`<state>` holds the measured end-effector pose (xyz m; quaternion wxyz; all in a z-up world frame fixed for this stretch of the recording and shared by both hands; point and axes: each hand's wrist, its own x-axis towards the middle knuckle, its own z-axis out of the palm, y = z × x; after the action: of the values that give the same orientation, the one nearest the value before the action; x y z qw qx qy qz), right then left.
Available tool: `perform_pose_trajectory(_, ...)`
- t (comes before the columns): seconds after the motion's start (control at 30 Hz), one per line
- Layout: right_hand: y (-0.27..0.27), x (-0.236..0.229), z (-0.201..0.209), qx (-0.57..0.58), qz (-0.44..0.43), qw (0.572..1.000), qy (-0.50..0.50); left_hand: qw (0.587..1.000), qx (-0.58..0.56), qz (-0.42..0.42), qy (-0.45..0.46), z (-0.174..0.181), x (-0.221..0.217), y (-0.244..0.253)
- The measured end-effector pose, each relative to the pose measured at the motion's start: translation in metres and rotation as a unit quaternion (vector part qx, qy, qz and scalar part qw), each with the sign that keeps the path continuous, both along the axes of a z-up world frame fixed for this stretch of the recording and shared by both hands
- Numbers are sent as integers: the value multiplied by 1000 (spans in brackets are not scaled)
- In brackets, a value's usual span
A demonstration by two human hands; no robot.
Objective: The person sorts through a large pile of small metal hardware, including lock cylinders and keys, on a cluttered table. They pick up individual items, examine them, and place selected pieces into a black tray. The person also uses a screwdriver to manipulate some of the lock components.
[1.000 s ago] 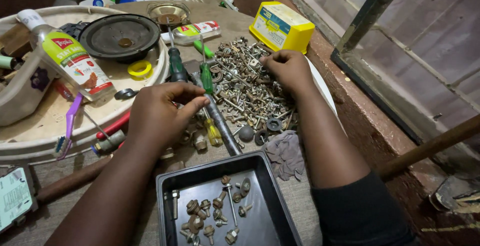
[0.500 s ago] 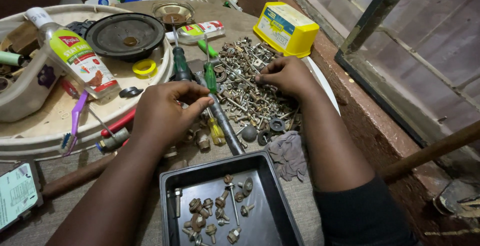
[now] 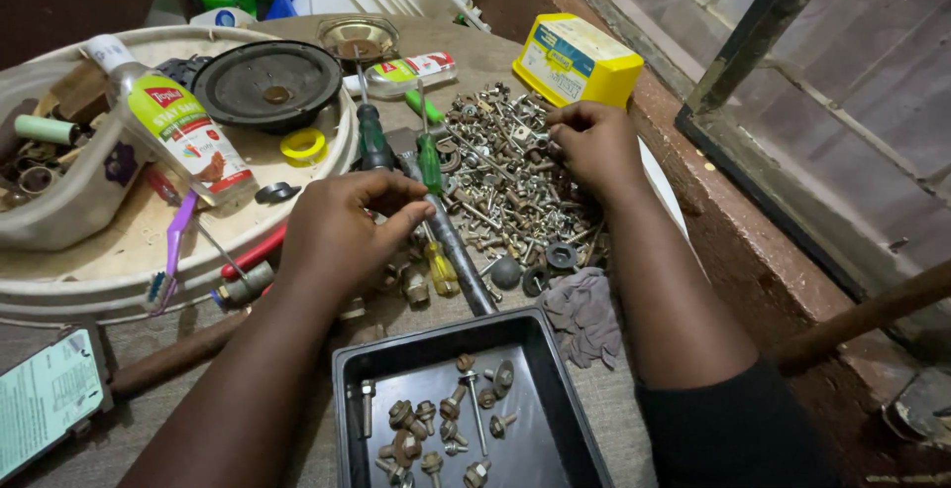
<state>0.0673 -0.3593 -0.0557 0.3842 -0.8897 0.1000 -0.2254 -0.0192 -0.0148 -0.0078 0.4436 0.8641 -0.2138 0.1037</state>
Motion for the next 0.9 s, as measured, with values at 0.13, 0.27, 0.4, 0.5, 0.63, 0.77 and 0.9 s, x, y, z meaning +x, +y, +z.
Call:
perform_pose_trajectory(0.13,-7,7,-7,-15,-8,999,-40,1000,1,2,-2,-2,1,-1)
perform_pose_trajectory(0.27,9,-14,6,-19,9,999,35,1000,-1,9,5,0,-2,-1)
perform_pose_trajectory(0.4,16,-25,20,-38,-13,992,116,1000,-7,7,15,3,-6,-2)
perform_pose_trajectory(0.5,16,-33,29,-45,-7,990,134,1000,-8,8,21,7,-8,-2)
perform_pose_trajectory(0.63,41,-58,46,-55,9,985,166,1000,-1,3,5,2,-2,-2)
perform_pose_trajectory(0.77,44,-65,58,-25,56,978,199,1000,-7,2,16,3,-4,-2)
perform_pose_trajectory(0.9,34,-65,65,-69,143,964,213,1000,-9,0,8,0,0,-2)
